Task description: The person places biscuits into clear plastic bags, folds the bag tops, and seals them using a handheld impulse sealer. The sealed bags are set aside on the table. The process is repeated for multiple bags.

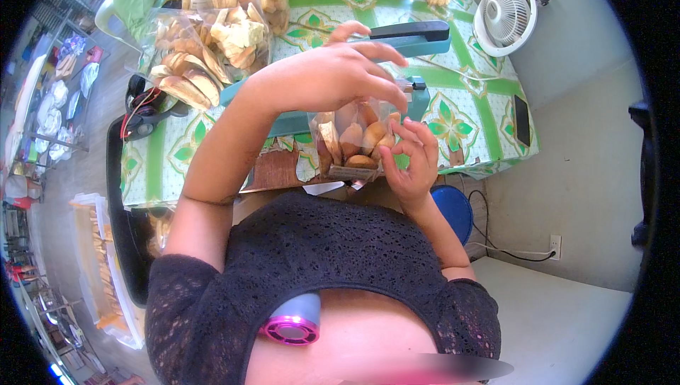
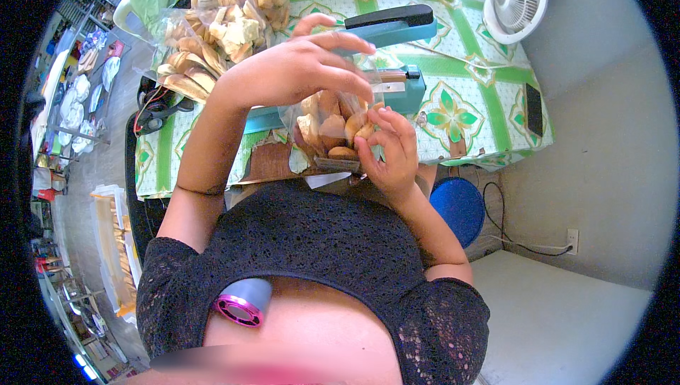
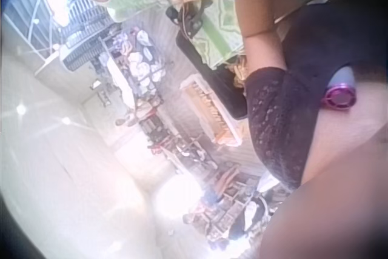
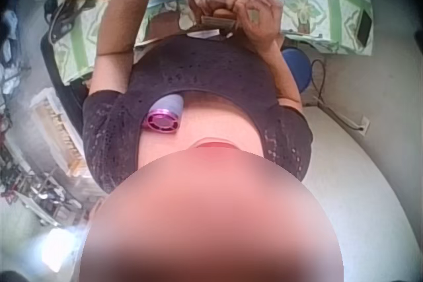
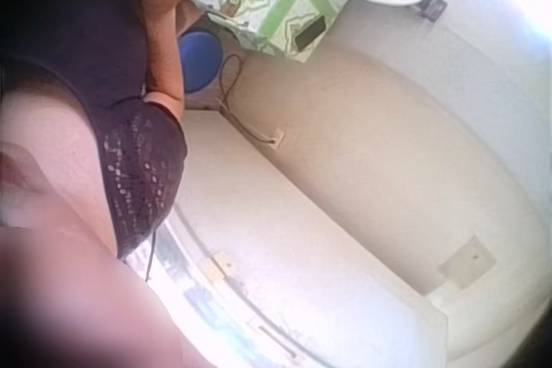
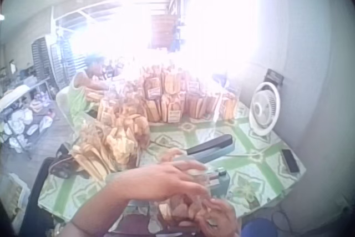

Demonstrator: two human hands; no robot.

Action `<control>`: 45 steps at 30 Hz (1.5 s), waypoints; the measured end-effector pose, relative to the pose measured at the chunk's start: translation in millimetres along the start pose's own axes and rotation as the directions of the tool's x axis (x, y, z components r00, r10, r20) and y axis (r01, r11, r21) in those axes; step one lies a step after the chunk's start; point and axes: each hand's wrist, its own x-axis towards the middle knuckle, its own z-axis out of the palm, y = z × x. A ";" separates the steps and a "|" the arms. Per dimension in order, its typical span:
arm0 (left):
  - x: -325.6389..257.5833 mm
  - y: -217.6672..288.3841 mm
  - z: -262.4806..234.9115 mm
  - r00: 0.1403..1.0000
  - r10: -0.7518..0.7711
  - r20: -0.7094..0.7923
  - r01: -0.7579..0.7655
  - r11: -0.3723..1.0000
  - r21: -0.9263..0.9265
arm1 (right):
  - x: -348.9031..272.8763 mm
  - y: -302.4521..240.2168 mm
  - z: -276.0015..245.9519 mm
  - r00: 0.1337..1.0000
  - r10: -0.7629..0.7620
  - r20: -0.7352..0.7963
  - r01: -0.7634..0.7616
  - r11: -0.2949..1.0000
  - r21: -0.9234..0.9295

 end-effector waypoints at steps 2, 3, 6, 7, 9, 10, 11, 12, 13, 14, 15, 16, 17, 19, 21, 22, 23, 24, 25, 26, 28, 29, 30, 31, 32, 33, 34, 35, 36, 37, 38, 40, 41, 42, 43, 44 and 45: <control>1.9 3.6 -1.5 0.998 0.015 0.054 -0.010 0.997 -0.082 | -1.5 -1.0 -0.1 0.999 0.031 -0.010 -0.030 0.999 0.042; 3.8 6.6 -1.8 1.000 0.006 0.009 -0.005 0.999 -0.036 | 1.6 1.3 -1.9 1.000 0.019 -0.011 -0.019 0.999 0.040; 2.0 22.4 3.2 0.996 0.036 -0.076 -0.025 0.990 0.141 | 2.4 -1.6 0.6 0.999 0.022 -0.033 -0.021 0.999 0.039; 4.7 27.9 7.8 0.995 0.057 -0.082 -0.038 0.978 0.207 | 2.8 -2.3 -0.4 0.999 0.015 -0.042 -0.015 1.000 0.021; 9.7 35.4 15.1 0.993 0.077 -0.088 -0.048 0.955 0.293 | 3.6 -4.3 -2.1 0.999 0.017 -0.045 -0.018 1.000 -0.003; 11.7 38.1 18.0 0.993 0.077 -0.087 -0.046 0.949 0.313 | 3.7 -5.8 -2.8 0.999 0.028 -0.039 -0.028 1.000 -0.008; 12.7 40.0 19.8 0.996 0.065 -0.062 -0.040 0.940 0.339 | 4.0 -6.9 -3.1 0.999 0.039 -0.035 -0.039 0.999 -0.013; 13.0 40.9 20.8 0.994 0.066 -0.088 -0.031 0.936 0.351 | 4.6 -7.1 -3.3 0.999 0.027 -0.034 -0.027 0.999 -0.016; 13.1 41.5 21.6 0.994 0.054 -0.091 -0.017 0.929 0.370 | 5.2 -6.7 -3.3 0.999 0.014 -0.034 -0.015 1.000 -0.019; 12.9 42.1 22.5 0.995 0.037 -0.087 0.000 0.922 0.386 | 5.8 -5.7 -3.5 0.999 0.001 -0.033 -0.002 1.000 -0.028; 12.0 44.4 24.4 0.986 0.034 -0.165 0.035 0.916 0.399 | 6.1 -4.2 -4.5 0.999 0.043 -0.017 -0.042 0.999 0.034; 10.6 47.3 27.2 0.972 0.026 -0.235 0.074 0.911 0.405 | 6.4 -2.1 -6.2 0.996 0.084 0.004 -0.084 0.992 0.091; 9.2 48.2 30.4 0.953 0.018 -0.303 0.113 0.905 0.409 | 6.2 0.5 -8.0 0.991 0.132 0.030 -0.135 0.979 0.151; -4.9 39.2 32.4 0.885 -0.130 -0.448 0.226 0.959 0.169 | 7.4 9.4 -9.3 0.984 0.157 0.081 -0.175 0.922 0.345; -28.7 26.6 36.9 0.710 -0.289 -0.642 0.274 0.953 -0.127 | 6.4 17.2 -8.8 0.974 0.191 0.118 -0.225 0.851 0.474; -38.5 21.9 44.0 0.552 -0.378 -0.743 0.246 0.926 -0.288 | 5.3 20.0 -8.0 0.969 0.211 0.128 -0.247 0.825 0.509; -44.6 17.0 54.2 0.462 -0.405 -0.789 0.096 0.907 -0.409 | 4.6 22.8 -7.6 0.963 0.230 0.137 -0.267 0.789 0.553; -49.7 12.9 65.1 0.388 -0.406 -0.828 -0.084 0.879 -0.470 | 5.5 26.5 -8.1 0.971 0.185 0.152 -0.239 0.779 0.579; -55.1 10.0 75.2 0.426 -0.557 -0.713 -0.027 0.780 -0.625 | 7.2 30.1 -8.7 0.976 0.140 0.164 -0.212 0.760 0.614; -59.9 7.9 83.7 0.473 -0.652 -0.593 0.022 0.682 -0.731 | 8.8 31.9 -8.0 0.983 0.085 0.161 -0.173 0.721 0.671; -63.4 7.9 99.8 0.523 -0.764 -0.378 0.108 0.500 -0.860 | 9.2 28.8 0.6 0.910 0.378 0.174 -0.327 0.391 0.861; -63.6 7.5 106.2 0.561 -0.751 -0.349 0.086 0.472 -0.877 | 10.6 28.1 5.4 0.841 0.499 0.209 -0.340 0.188 0.921; -63.2 7.6 111.6 0.594 -0.745 -0.302 0.084 0.431 -0.899 | 13.7 29.4 9.8 0.810 0.549 0.206 -0.379 0.222 0.899; -61.9 7.9 116.0 0.625 -0.732 -0.272 0.071 0.400 -0.914 | 17.6 31.4 14.3 0.781 0.592 0.199 -0.417 0.259 0.871; -60.3 9.9 120.4 0.638 -0.733 -0.234 -0.035 0.276 -0.960 | 19.9 32.6 16.9 0.766 0.616 0.184 -0.447 0.305 0.841; -58.6 10.6 123.7 0.636 -0.737 -0.231 -0.016 0.287 -0.958 | 20.8 32.8 17.9 0.772 0.603 0.201 -0.476 0.338 0.812; -56.5 12.2 127.1 0.642 -0.721 -0.262 -0.027 0.320 -0.947 | 21.5 33.0 19.2 0.791 0.573 0.216 -0.491 0.383 0.782; -54.7 13.1 129.8 0.645 -0.711 -0.278 -0.026 0.344 -0.939 | 21.7 33.2 20.0 0.802 0.554 0.222 -0.502 0.426 0.753; -52.2 15.9 133.5 0.600 -0.730 -0.328 -0.092 0.344 -0.934 | 21.3 33.4 20.4 0.813 0.541 0.214 -0.492 0.440 0.751; -50.1 16.3 135.7 0.586 -0.729 -0.354 -0.103 0.367 -0.925 | 20.5 33.5 21.2 0.818 0.540 0.195 -0.479 0.454 0.751; -48.1 17.3 137.9 0.572 -0.728 -0.379 -0.112 0.388 -0.915 | 19.4 33.9 21.8 0.828 0.530 0.182 -0.468 0.476 0.744; -44.8 17.8 140.5 0.534 -0.730 -0.427 -0.157 0.411 -0.898 | 19.0 38.7 22.1 0.874 0.481 0.072 -0.406 0.639 0.653; -43.4 17.0 140.8 0.509 -0.733 -0.451 -0.192 0.414 -0.890 | 19.4 42.3 22.5 0.894 0.447 0.025 -0.376 0.720 0.584; -42.6 15.8 140.0 0.490 -0.728 -0.480 -0.222 0.428 -0.876 | 19.8 45.7 23.5 0.911 0.412 0.002 -0.332 0.731 0.596; -42.5 13.5 138.3 0.493 -0.672 -0.553 -0.165 0.551 -0.818 | 19.9 48.7 24.9 0.923 0.384 -0.022 -0.296 0.745 0.598; -42.9 10.4 135.3 0.508 -0.598 -0.620 -0.104 0.672 -0.733 | 20.0 51.3 25.4 0.933 0.357 -0.053 -0.255 0.757 0.601; -44.0 8.2 132.0 0.530 -0.515 -0.674 -0.044 0.777 -0.628 | 20.0 53.3 25.1 0.950 0.303 -0.072 -0.210 0.793 0.571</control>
